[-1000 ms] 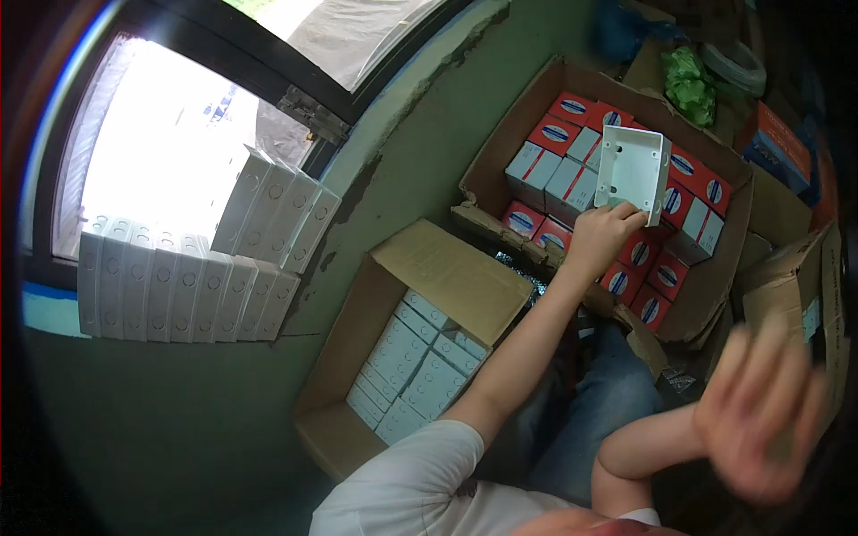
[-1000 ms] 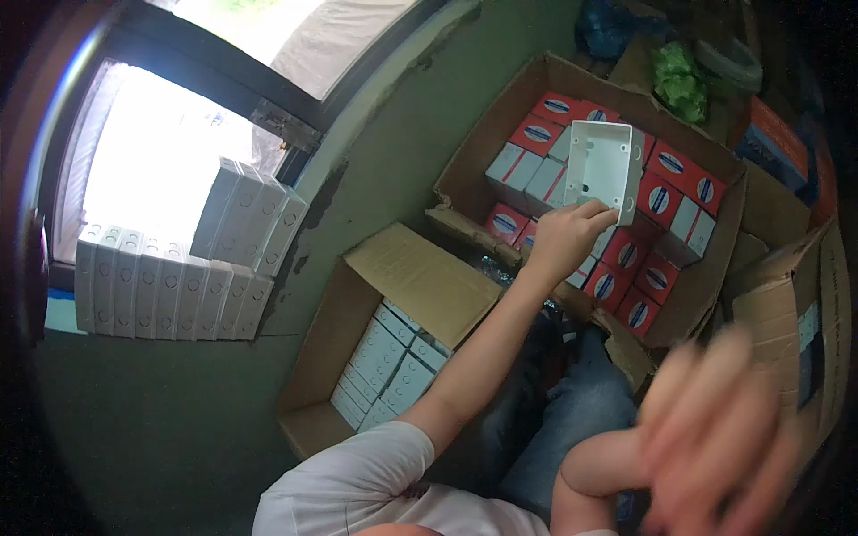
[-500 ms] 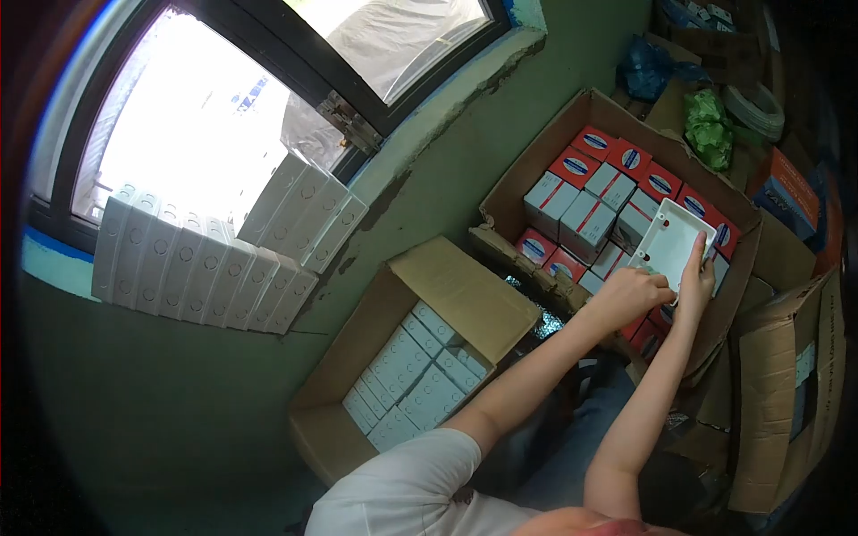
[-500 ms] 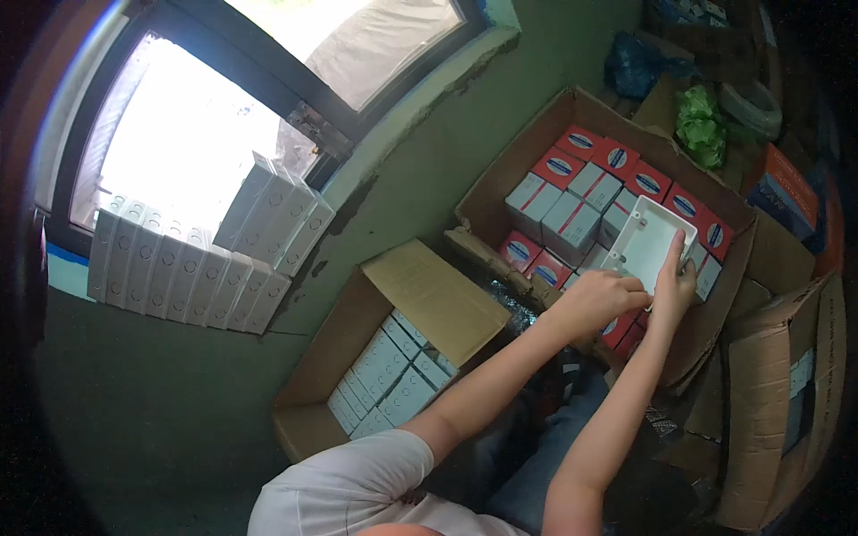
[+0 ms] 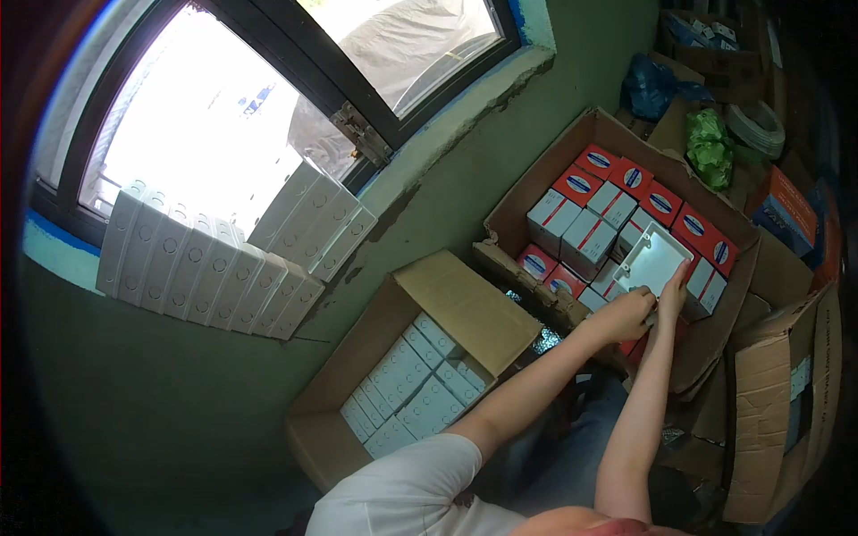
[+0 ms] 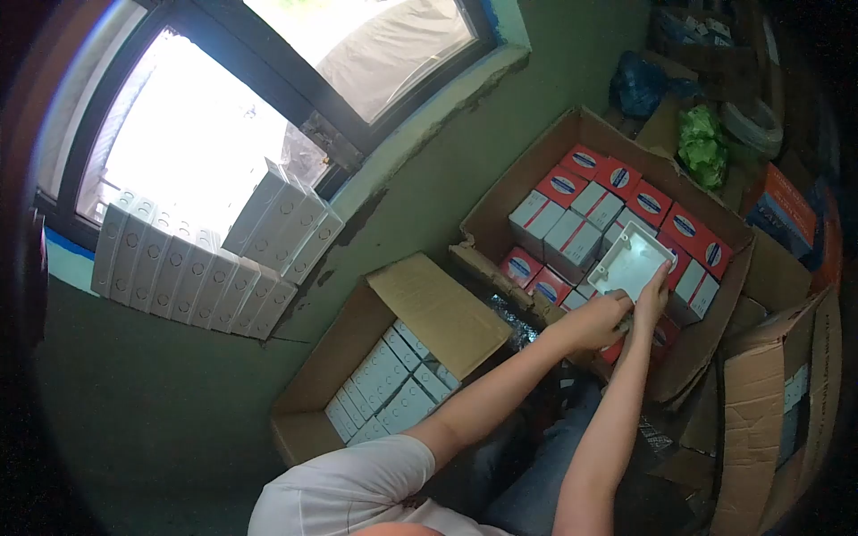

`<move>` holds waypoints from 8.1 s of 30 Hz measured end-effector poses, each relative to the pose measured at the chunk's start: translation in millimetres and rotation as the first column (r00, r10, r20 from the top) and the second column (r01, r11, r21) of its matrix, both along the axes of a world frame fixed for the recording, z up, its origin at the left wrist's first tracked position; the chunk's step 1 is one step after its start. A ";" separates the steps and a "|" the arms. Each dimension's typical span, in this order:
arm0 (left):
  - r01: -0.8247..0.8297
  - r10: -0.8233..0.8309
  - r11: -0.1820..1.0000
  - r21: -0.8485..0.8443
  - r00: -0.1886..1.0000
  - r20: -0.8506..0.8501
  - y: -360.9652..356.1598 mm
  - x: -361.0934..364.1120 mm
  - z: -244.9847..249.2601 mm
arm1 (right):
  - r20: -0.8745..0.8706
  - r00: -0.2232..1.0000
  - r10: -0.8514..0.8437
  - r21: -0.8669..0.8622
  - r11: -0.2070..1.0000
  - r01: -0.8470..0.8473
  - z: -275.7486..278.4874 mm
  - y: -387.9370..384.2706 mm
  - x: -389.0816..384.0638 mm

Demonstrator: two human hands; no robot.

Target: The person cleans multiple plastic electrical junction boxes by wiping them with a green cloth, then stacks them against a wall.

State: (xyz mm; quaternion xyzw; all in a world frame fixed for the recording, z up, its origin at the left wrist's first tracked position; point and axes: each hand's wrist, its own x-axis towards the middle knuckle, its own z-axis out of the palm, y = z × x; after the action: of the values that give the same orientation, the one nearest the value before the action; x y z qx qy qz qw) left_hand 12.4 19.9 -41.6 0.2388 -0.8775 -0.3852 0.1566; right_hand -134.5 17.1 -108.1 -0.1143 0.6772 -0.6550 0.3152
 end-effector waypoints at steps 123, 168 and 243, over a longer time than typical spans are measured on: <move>-0.120 0.033 0.917 -0.381 0.973 -0.227 -10.2 11.4 45.7 | 0.419 0.800 0.429 -0.407 0.877 -0.257 120.3 47.3 9.4; -0.678 0.598 0.713 -0.179 0.721 -0.349 -16.6 16.6 51.0 | 0.471 0.716 0.516 -0.324 0.855 -0.404 121.9 37.9 34.8; -0.631 0.595 0.772 -0.081 0.761 -0.257 18.5 70.5 44.6 | -0.219 0.932 0.290 0.049 0.957 -0.287 131.9 48.7 71.7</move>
State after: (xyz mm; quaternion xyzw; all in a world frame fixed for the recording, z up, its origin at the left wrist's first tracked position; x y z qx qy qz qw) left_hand 82.9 38.4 3.0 0.4562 -0.7564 -0.2633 0.3878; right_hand -62.8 65.8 23.8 -0.2829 0.6893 -0.5791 0.3307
